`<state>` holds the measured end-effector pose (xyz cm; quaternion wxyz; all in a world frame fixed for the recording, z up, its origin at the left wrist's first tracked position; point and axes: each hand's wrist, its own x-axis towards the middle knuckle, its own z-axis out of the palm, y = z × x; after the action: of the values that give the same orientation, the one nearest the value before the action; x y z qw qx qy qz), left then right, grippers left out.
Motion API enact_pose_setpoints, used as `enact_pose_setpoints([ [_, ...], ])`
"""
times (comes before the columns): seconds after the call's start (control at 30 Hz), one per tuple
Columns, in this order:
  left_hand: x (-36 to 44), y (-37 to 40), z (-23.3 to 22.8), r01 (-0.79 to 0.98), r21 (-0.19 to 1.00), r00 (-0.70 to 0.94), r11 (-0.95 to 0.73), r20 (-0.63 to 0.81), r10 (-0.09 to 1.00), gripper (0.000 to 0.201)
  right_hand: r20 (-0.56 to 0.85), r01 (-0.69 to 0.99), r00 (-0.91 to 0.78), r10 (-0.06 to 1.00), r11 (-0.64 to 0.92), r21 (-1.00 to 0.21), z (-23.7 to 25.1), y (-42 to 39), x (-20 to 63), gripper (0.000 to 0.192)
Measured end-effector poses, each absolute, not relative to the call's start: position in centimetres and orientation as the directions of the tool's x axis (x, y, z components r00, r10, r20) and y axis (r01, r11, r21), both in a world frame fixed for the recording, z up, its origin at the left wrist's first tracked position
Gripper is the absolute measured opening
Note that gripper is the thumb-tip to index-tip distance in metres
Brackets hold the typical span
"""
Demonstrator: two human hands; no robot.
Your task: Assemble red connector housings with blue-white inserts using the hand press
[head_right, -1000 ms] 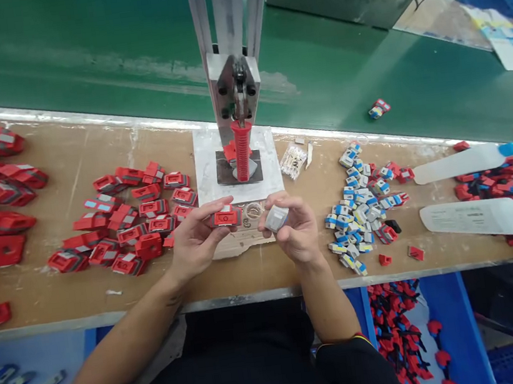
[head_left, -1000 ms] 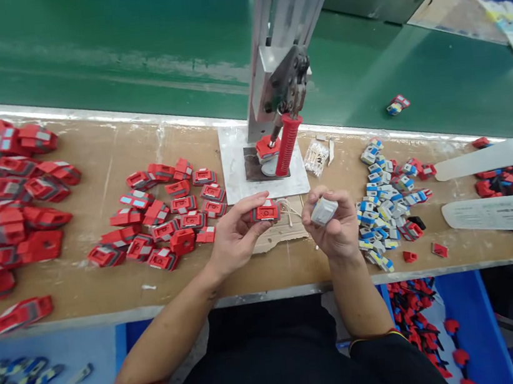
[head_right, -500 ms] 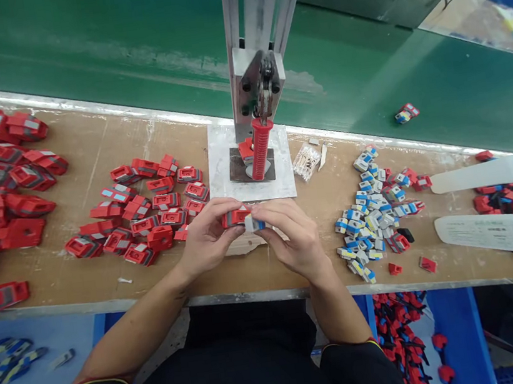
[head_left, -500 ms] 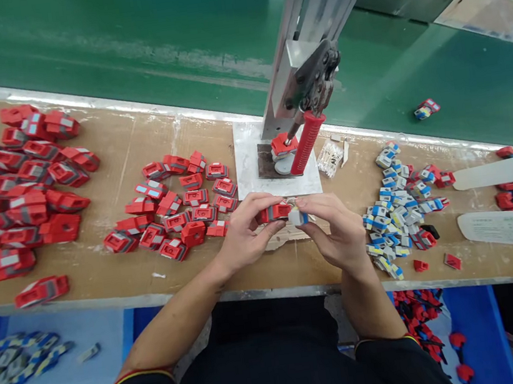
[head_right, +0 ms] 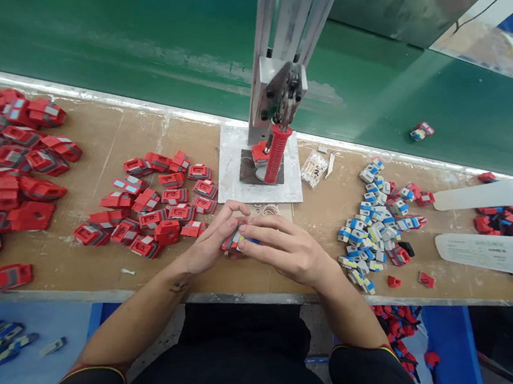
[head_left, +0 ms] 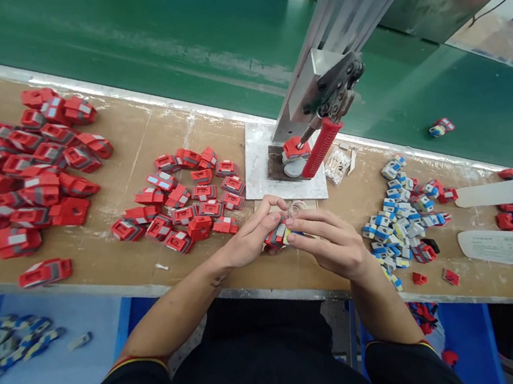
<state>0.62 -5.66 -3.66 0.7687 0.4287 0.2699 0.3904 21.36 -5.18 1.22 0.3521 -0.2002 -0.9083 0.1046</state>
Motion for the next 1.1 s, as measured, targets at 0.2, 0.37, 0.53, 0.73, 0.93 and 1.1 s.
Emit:
enact_pose_setpoints([
  [0.2,1.0,-5.5,-3.5,-0.34,0.89,0.453,0.303,-0.127,0.882,0.066,0.614,0.391,-0.7,0.364,0.915,-0.096,1.0,-5.2,21.5,0.03],
  [0.37,1.1,-5.6,-3.7,-0.364,0.929,0.383,0.064,0.087,0.92,0.079,0.684,0.463,-0.638,0.352,0.886,-0.024,-0.1,-5.5,21.3,0.04],
  [0.53,1.2,-6.2,-5.2,-0.243,0.952,0.272,-0.184,0.249,0.93,0.072,0.747,0.373,-0.403,0.529,0.84,-0.394,-2.0,-6.3,20.4,0.056],
  [0.73,1.9,-6.8,-5.7,-0.129,0.788,0.259,-0.602,0.612,0.747,0.069,0.585,0.203,0.029,0.81,0.568,-0.797,-2.1,-7.3,17.4,0.049],
  [0.93,2.5,-7.3,-4.9,0.105,0.628,0.165,-0.771,0.753,0.637,0.07,0.538,0.129,0.19,0.822,0.522,-0.843,-0.5,-7.4,15.2,0.053],
  [1.1,2.8,-7.8,-4.9,0.209,0.62,0.085,-0.756,0.759,0.646,0.068,0.491,0.119,0.219,0.843,0.476,-0.871,-0.6,-6.9,14.2,0.053],
])
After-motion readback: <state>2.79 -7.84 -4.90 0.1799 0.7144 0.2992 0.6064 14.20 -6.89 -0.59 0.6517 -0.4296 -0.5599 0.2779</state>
